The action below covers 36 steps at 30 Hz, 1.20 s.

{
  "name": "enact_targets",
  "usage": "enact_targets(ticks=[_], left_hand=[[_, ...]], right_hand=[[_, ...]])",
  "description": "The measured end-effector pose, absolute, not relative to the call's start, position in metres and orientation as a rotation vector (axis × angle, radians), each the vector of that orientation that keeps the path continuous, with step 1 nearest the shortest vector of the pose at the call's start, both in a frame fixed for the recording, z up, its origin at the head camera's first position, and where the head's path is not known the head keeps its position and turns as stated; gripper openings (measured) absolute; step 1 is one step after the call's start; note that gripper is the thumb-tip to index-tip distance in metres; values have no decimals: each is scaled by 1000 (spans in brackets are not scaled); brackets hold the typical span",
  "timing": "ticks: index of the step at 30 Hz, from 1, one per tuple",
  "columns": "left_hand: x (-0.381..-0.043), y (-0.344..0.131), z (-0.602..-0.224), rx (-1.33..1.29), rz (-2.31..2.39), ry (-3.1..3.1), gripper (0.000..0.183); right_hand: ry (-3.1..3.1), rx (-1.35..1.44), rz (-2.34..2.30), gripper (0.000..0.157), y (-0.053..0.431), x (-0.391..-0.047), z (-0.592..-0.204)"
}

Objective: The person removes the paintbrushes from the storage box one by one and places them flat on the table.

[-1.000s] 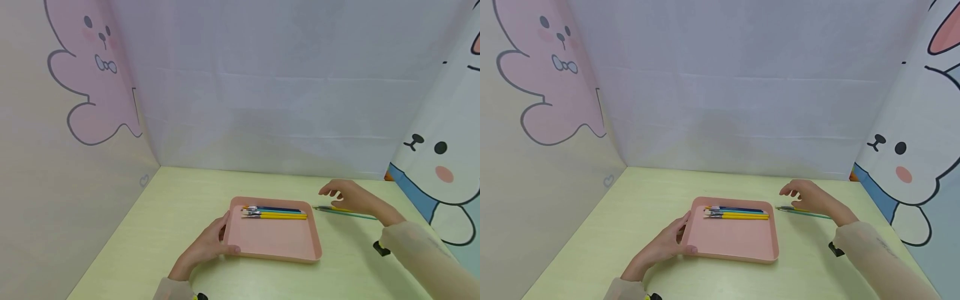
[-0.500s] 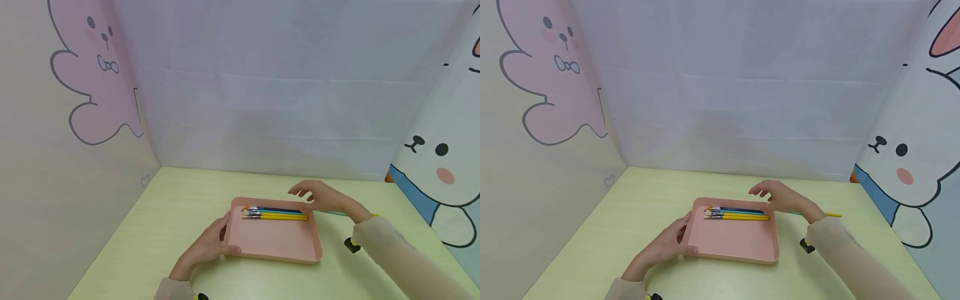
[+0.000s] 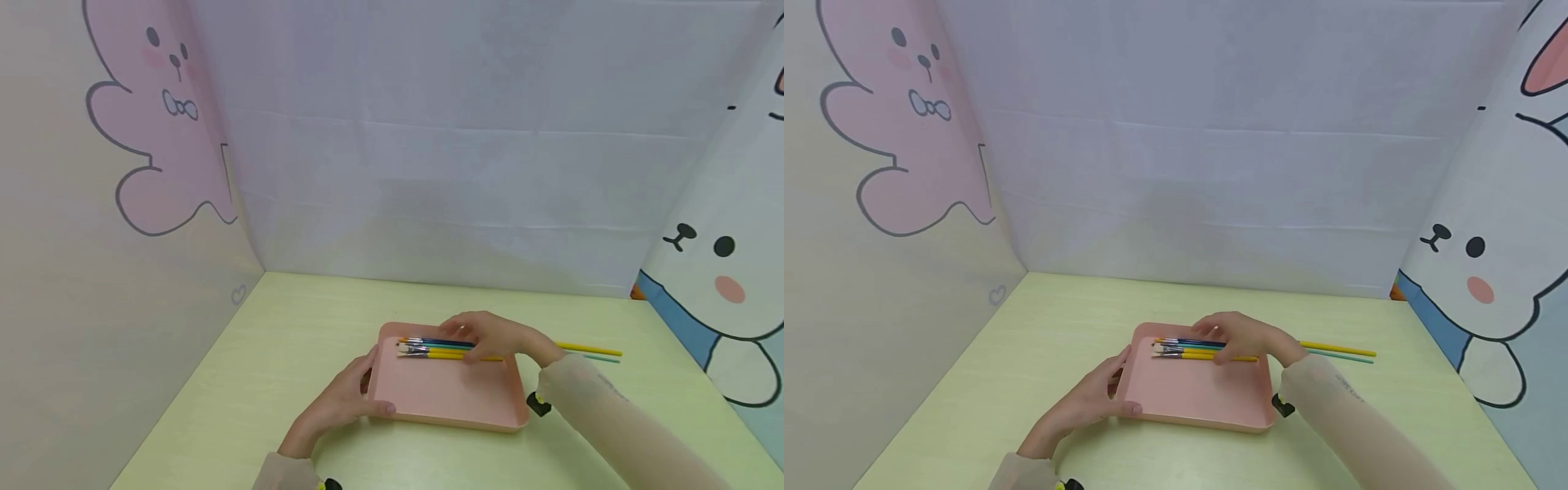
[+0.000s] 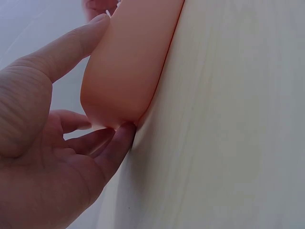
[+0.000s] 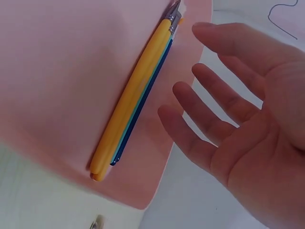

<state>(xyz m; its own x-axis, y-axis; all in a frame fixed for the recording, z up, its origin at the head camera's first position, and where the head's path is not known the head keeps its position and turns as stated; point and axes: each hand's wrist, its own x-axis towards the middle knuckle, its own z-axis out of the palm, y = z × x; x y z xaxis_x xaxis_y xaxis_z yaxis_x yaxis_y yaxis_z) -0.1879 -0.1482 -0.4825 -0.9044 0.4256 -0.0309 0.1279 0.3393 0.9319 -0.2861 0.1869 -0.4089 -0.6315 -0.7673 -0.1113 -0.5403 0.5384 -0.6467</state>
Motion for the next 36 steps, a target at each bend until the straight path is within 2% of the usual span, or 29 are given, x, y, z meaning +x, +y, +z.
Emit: enact_targets(ticks=[16, 36], left_hand=[[-186, -149, -481, 473, 1565, 2369, 119], [-186, -149, -481, 452, 1558, 2371, 119]], right_hand=[[2427, -1057, -629, 56, 178, -285, -422], [2473, -906, -520, 52, 164, -276, -432]])
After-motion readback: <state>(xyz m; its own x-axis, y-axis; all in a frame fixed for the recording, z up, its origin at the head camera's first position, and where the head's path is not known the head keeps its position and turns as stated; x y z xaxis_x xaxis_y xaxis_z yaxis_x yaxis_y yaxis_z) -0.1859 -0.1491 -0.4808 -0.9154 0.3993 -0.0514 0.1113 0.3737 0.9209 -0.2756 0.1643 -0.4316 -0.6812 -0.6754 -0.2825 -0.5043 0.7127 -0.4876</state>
